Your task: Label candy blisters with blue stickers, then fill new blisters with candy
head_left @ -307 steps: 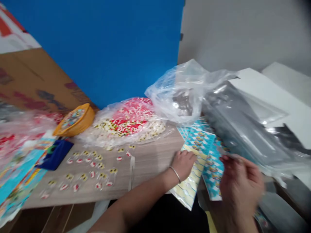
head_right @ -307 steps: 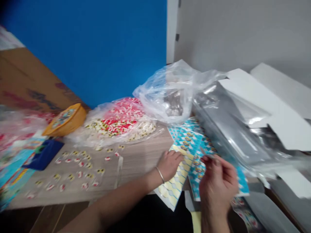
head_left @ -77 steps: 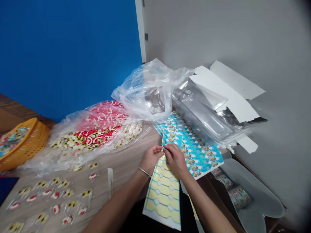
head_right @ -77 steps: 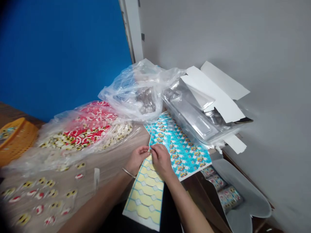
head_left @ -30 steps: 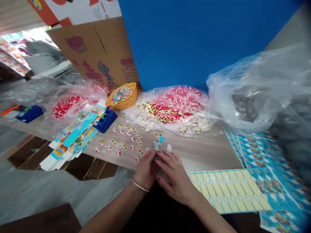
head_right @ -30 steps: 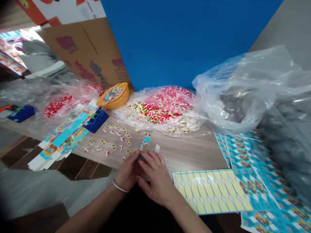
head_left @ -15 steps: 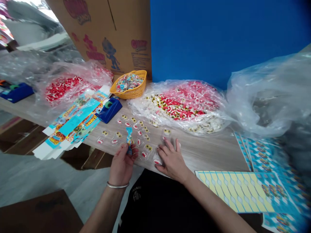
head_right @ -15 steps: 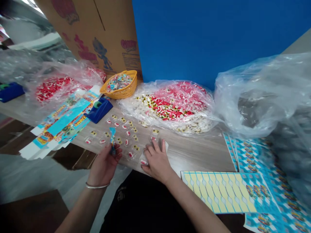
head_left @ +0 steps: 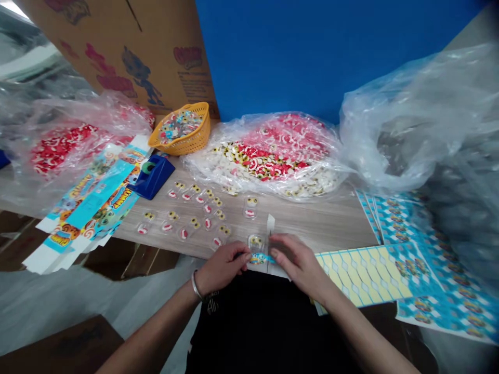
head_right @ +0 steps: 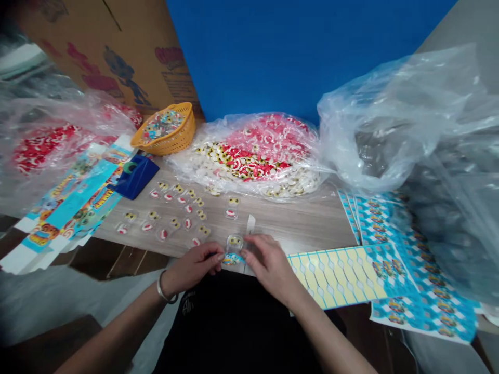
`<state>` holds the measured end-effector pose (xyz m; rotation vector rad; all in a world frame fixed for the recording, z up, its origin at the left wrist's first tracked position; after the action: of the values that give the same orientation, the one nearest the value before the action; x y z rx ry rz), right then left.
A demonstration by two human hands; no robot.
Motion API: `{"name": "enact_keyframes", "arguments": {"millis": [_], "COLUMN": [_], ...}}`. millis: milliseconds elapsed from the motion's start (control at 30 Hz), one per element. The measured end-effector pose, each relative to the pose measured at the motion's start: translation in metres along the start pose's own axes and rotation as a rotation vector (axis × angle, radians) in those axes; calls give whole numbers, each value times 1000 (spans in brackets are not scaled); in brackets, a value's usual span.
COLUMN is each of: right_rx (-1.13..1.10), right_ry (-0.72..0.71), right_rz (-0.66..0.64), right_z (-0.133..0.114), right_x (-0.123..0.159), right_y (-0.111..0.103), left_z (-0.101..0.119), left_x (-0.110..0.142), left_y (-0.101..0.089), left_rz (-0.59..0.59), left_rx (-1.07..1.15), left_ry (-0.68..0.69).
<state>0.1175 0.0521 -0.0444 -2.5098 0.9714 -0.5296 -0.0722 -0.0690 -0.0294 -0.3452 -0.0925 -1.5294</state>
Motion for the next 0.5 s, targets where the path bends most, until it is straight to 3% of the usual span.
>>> {"name": "enact_keyframes", "arguments": {"millis": [67, 167, 300, 500], "right_rx": [-133, -304, -427, -466], "right_ry": [116, 270, 339, 360], "right_rz": [-83, -108, -116, -139], "right_z": [0, 4, 12, 20], "right_x": [6, 13, 12, -12], "right_y": [15, 32, 40, 44], "left_z": [0, -1, -5, -10], "left_x": [-1, 0, -3, -26], "left_y": [1, 3, 1, -11], "left_rz": [-30, -51, -19, 110], "left_rx": [-78, -174, -266, -415], "left_ry": [32, 4, -46, -18]}}
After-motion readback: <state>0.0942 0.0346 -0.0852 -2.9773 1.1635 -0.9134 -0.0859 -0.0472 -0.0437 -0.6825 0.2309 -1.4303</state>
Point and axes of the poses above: each hand's wrist, its own x-axis away from the middle knuckle, its own y-axis out of the palm, z = x × y, the point moved 1 cm from there along -x, towards the middle knuckle, and after that the axes turned 13 degrees about y, right-handed, at the moved point
